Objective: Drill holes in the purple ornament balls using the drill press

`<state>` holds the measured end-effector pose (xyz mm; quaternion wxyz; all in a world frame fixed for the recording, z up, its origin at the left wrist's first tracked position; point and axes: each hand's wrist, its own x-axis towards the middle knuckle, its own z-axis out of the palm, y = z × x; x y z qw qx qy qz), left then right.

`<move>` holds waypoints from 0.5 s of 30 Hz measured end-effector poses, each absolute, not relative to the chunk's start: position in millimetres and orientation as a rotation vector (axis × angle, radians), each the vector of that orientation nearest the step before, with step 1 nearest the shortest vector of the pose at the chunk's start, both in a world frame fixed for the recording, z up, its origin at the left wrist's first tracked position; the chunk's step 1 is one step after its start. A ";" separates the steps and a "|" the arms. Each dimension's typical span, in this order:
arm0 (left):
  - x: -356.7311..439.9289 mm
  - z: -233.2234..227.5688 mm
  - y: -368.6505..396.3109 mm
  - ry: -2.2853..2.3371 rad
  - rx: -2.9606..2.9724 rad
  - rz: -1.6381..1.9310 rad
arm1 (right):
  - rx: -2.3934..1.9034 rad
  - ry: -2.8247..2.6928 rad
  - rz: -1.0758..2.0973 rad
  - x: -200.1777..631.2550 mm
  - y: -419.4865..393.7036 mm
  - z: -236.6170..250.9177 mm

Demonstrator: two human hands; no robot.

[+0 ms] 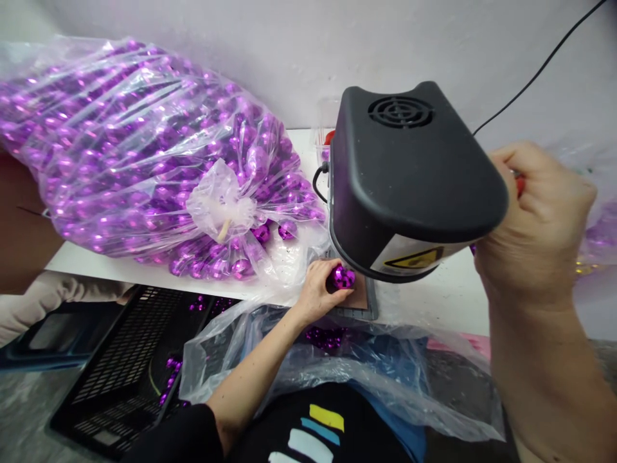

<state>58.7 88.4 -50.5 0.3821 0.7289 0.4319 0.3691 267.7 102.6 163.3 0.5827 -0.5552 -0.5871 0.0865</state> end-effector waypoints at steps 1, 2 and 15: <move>58.5 -51.0 88.4 1.098 1.864 0.947 | -1.301 -1.374 0.206 267.9 102.2 163.3; 58.5 -51.1 88.4 1.093 1.868 0.948 | -1.308 -1.378 0.206 268.0 101.5 163.4; 57.7 -45.5 85.0 1.030 1.806 0.964 | -1.304 -1.454 -0.151 267.3 46.5 123.5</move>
